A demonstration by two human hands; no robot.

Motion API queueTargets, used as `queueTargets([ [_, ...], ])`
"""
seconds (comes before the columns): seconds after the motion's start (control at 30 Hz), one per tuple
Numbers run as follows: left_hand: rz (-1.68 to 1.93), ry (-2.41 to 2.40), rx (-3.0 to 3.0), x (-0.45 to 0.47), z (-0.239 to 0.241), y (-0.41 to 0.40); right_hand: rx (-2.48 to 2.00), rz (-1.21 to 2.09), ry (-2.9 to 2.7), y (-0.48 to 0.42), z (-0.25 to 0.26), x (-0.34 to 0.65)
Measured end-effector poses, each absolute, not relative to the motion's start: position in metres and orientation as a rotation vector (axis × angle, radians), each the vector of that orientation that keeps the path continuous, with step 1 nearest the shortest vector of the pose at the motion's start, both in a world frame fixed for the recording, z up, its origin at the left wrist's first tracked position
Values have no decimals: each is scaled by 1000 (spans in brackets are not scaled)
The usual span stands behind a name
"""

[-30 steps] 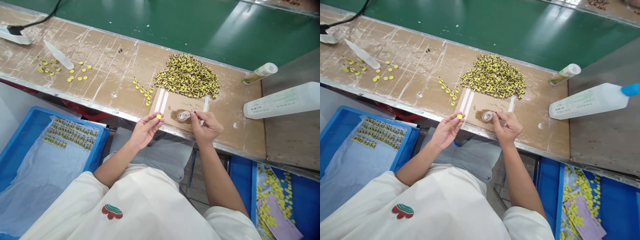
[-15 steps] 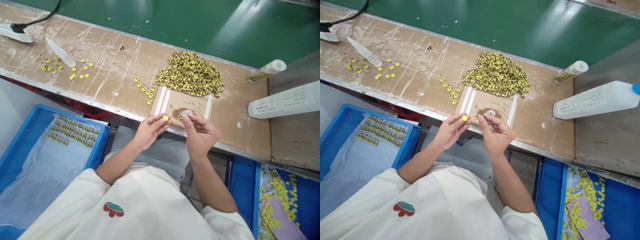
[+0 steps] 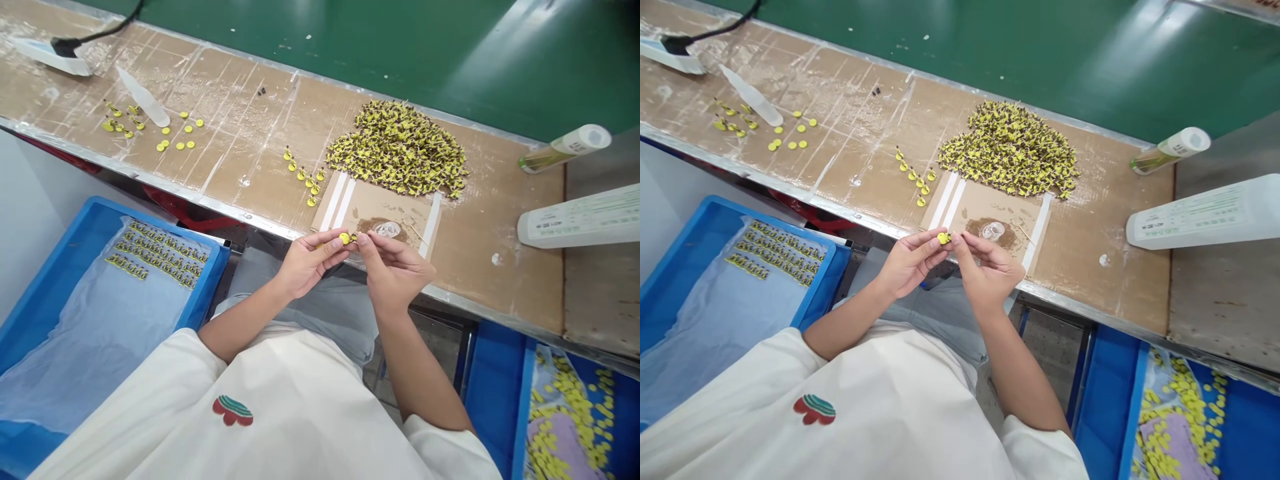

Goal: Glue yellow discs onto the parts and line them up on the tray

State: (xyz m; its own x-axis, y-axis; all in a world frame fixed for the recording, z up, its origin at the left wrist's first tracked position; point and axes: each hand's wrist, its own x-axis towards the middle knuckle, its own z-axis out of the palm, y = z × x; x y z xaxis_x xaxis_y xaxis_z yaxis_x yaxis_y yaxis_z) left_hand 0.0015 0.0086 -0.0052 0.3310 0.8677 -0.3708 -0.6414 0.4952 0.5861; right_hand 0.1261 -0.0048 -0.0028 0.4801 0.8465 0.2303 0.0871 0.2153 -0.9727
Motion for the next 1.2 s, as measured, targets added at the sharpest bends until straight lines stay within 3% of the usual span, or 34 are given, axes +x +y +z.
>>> queueTargets([
  [1.2, 1119, 844, 459, -1, -11, 5, -1304, 581, -1171, -2, -6, 125],
])
